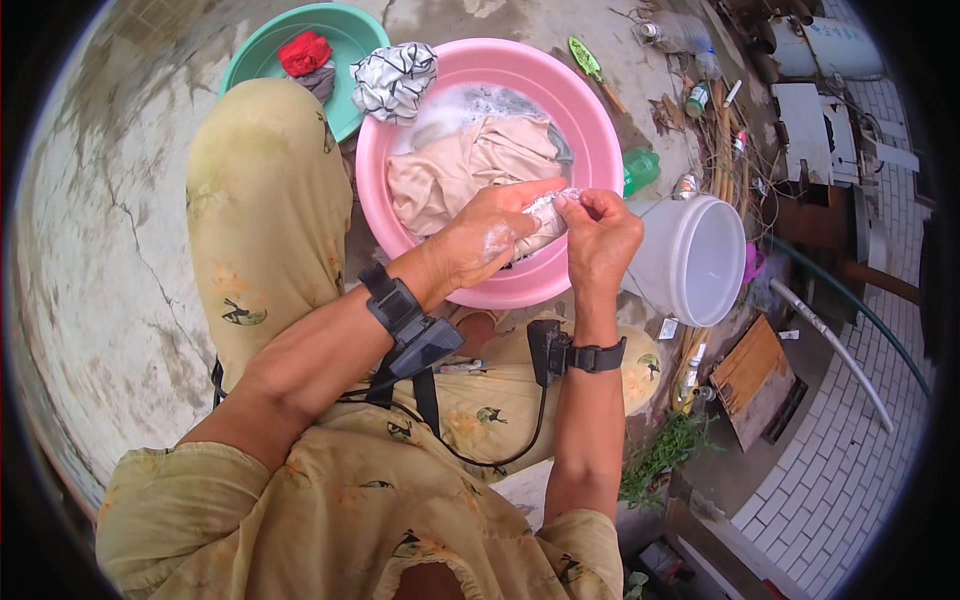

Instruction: Washing a beige garment by hand in a pink basin with soapy water

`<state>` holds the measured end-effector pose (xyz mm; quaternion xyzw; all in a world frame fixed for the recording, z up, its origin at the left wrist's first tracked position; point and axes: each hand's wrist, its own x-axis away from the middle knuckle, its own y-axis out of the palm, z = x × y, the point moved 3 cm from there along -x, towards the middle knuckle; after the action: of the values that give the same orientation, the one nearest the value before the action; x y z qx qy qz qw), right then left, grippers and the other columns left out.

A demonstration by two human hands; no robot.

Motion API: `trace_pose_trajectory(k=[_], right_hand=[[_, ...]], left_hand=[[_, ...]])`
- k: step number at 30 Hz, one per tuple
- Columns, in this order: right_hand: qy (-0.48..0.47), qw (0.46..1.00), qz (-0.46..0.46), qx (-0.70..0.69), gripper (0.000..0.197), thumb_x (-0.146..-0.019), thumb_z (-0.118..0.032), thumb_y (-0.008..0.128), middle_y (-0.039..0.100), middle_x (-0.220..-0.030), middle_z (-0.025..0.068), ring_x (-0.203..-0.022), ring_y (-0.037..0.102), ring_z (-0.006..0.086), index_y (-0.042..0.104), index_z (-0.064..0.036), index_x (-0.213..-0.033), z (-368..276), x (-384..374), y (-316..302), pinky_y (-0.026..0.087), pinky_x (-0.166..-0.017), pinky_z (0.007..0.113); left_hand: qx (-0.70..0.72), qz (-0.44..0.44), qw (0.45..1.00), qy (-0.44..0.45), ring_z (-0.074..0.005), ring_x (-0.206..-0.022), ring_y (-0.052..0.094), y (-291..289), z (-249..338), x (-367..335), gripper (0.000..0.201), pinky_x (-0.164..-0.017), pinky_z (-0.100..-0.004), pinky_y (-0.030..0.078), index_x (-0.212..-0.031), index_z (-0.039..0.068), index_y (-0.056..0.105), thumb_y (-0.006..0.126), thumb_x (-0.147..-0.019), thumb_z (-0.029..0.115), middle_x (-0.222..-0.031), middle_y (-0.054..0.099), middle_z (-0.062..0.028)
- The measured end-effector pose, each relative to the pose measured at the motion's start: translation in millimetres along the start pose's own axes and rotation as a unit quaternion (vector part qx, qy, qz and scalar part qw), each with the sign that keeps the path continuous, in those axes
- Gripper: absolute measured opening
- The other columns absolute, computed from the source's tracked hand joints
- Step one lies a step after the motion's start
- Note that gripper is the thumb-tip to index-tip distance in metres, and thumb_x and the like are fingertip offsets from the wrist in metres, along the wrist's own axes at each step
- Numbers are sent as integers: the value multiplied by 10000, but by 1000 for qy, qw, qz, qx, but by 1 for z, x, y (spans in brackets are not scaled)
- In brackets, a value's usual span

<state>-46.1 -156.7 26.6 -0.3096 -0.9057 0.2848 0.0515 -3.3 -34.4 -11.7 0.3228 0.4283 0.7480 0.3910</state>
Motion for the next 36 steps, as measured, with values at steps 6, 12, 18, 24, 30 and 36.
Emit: trace_pose_trajectory(k=[6,12,18,24,30,36], right_hand=[[-137,988,25,73,45,-722,38,621,584,-695,156,-605,566,278,610,58,-761,-15,7,0,453,-574,321],[-103,994,1,47,68,-720,15,630,595,-695,148,-590,578,250,625,60,-771,-13,11,3,457,-562,310],[-24,1000,-6,-2,110,-731,-28,681,616,-679,112,-562,556,147,644,58,-789,-12,12,3,450,-538,276],[46,999,-12,-23,110,-725,-23,695,620,-660,104,-561,547,130,642,63,-770,-2,13,4,451,-540,271],[22,1000,8,13,116,-722,-22,696,616,-627,111,-549,561,139,641,70,-767,-2,10,-1,455,-528,276],[10,999,18,48,103,-731,-14,684,613,-602,93,-529,549,107,643,67,-780,-1,8,-2,449,-506,264]], left_hand=[[11,16,999,33,-116,-1091,492,2,0,2,614,-911,-207,404,-1363,-100,280,490,-789,-45,-1264,463,-134],[-3,11,1000,20,-120,-1095,493,0,4,6,618,-924,-218,400,-1367,-89,284,494,-787,-46,-1258,472,-130],[-26,35,998,51,-129,-1059,519,8,8,9,623,-894,-214,420,-1355,-117,287,474,-766,-44,-1229,490,-146],[-37,2,999,34,-166,-1117,506,0,3,4,615,-959,-275,404,-1370,-90,265,511,-810,-27,-1251,478,-151],[-49,-3,999,22,-160,-1120,502,-1,0,2,624,-956,-262,405,-1371,-100,254,500,-803,-31,-1265,467,-156],[-102,-6,995,7,-152,-1109,510,-2,0,3,622,-946,-259,415,-1369,-102,257,503,-801,-32,-1258,469,-150]])
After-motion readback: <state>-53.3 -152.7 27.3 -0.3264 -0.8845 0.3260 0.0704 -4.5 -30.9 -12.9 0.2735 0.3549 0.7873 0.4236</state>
